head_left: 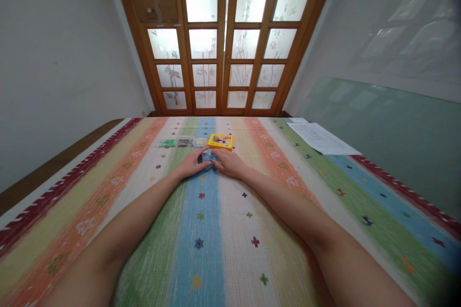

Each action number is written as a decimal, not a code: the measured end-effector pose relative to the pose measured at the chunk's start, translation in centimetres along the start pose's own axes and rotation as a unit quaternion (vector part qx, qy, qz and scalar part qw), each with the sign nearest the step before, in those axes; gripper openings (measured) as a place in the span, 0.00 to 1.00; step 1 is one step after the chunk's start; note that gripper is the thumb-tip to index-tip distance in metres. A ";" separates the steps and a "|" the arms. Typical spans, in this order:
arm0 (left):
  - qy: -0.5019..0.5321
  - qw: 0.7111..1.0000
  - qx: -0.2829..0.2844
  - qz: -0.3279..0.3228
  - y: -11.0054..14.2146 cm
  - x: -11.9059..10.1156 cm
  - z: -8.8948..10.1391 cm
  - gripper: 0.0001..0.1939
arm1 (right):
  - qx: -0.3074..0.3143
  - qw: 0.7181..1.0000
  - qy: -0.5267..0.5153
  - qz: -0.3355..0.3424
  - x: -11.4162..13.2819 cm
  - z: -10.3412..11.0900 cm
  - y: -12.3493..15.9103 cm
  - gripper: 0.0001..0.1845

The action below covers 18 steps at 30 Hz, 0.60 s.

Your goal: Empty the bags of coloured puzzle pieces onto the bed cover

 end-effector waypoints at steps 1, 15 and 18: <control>0.007 1.000 -0.007 0.006 0.0 0.3 0.2 0.38 | 0.000 1.000 0.011 0.012 0.2 -0.2 -0.2 0.19; 0.090 0.994 -0.061 -0.018 -0.2 0.6 0.6 0.36 | -0.053 0.985 0.160 0.031 1.7 -0.2 0.1 0.13; 0.097 0.994 -0.040 -0.040 -0.1 -0.3 0.2 0.40 | -0.082 0.981 0.178 -0.001 1.3 0.6 0.2 0.16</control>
Point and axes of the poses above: each hand's wrist, its own y-axis away from the middle knuckle, its own z-axis out of the back of the hand, x = y × z, the point moved 10 cm from there along -y, towards the middle knuckle, and after that the axes turned 12 degrees about x, right-handed, at the moved point
